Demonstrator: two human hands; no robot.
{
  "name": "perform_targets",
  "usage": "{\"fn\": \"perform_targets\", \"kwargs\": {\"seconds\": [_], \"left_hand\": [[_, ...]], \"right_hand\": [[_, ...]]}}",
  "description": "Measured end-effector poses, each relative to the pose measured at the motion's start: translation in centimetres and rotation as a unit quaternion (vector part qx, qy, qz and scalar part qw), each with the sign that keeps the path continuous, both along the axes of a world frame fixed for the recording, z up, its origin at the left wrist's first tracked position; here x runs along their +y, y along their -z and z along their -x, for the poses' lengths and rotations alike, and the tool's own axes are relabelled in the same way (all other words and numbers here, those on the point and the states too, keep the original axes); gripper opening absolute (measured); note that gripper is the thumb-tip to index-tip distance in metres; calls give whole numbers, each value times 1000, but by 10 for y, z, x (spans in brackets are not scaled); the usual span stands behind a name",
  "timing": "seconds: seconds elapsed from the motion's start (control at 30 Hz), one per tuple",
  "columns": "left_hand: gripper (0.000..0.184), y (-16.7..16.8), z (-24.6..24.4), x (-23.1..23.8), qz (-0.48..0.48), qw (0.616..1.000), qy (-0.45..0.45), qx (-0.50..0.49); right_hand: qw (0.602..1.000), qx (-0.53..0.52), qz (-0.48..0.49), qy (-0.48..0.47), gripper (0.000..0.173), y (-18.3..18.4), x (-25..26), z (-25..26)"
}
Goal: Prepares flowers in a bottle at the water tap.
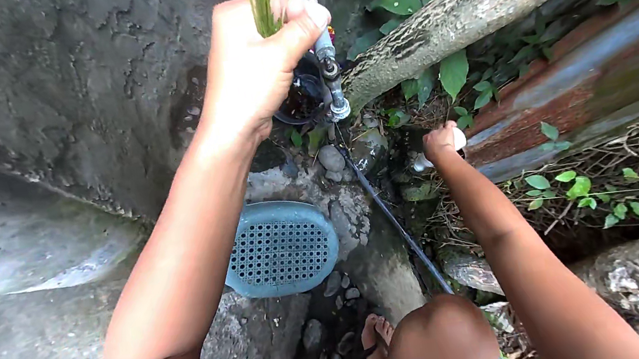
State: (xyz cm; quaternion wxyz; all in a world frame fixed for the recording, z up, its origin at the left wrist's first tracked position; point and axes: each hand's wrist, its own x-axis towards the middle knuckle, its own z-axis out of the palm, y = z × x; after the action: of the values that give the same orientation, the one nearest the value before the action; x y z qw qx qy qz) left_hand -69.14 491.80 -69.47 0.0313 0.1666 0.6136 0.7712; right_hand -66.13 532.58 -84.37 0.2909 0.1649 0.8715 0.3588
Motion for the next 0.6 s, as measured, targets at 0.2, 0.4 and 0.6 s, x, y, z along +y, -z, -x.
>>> {"fn": "perform_targets", "kwargs": {"seconds": [0.2, 0.4, 0.6], "left_hand": [[4, 10, 7, 5, 21, 1000, -3, 9], [4, 11, 10, 7, 36, 999, 5, 30], [9, 35, 33, 12, 76, 993, 24, 85]], "right_hand": [[996, -53, -69, 11, 31, 6, -7, 0], [995, -42, -84, 43, 34, 11, -11, -1], [952, 145, 214, 162, 49, -18, -32, 1]]}}
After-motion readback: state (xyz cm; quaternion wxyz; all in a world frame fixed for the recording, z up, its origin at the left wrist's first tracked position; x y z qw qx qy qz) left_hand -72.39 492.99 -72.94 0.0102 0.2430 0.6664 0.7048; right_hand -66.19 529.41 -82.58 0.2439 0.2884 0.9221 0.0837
